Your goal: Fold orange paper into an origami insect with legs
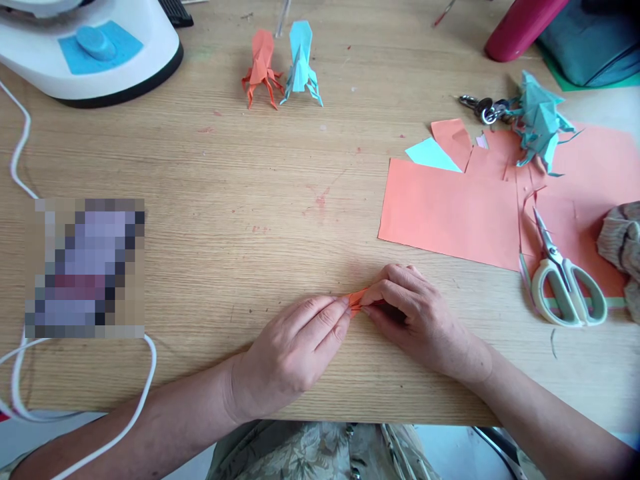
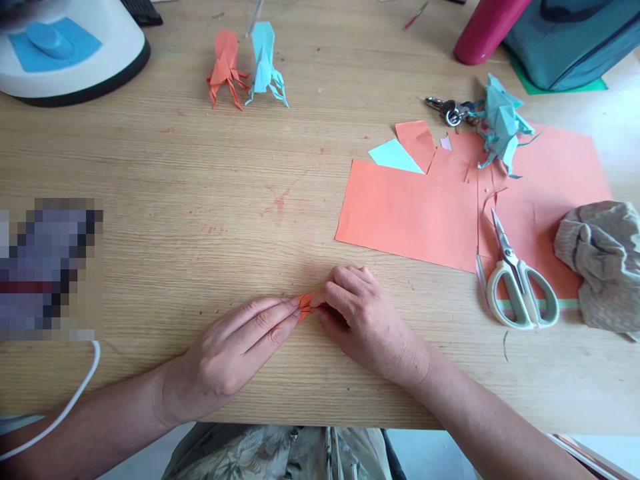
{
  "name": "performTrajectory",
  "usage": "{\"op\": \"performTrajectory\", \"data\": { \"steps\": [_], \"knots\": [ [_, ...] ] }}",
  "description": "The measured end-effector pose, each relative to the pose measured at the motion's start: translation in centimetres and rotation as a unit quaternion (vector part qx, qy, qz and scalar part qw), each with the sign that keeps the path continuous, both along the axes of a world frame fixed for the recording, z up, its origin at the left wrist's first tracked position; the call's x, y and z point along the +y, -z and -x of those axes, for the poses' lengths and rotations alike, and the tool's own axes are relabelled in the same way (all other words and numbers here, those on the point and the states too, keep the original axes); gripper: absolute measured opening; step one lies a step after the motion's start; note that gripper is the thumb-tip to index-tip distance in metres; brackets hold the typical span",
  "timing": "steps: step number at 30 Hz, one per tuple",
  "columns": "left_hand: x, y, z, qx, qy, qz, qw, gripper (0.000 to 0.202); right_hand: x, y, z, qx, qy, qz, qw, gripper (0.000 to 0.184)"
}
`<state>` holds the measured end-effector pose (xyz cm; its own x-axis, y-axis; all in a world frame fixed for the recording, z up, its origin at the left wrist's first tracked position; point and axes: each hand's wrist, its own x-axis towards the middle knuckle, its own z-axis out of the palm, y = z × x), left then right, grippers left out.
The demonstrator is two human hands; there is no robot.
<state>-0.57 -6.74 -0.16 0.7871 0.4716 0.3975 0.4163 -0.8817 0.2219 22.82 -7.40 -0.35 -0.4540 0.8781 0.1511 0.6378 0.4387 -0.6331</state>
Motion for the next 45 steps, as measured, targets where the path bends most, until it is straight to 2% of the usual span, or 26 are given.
{"op": "performTrajectory", "data": {
  "steps": [9, 24, 35, 45],
  "knots": [
    [0.0, -0.3, -0.1, 0.043, 0.003, -0.055, 0.998, 0.026, -0.1, -0.2, -0.1, -0.012, 0.012, 0.005, 1.0, 0.016],
    [-0.1, -0.4, 0.2, 0.082, 0.033, -0.096, 0.991, 0.034, -0.2, -1.0, -0.2, -0.044, 0.016, -0.013, 0.999, 0.014],
    [-0.1, -0.2, -0.1, 0.053, 0.016, -0.093, 0.994, 0.029, -0.6, -0.7, -1.1, -0.067, -0.076, -0.128, 0.987, 0.017],
    [-0.1, -0.1, -0.2, 0.031, 0.008, -0.085, 0.996, 0.026, -0.5, -0.9, -1.8, -0.092, -0.151, -0.198, 0.964, 0.025]
  ]
}}
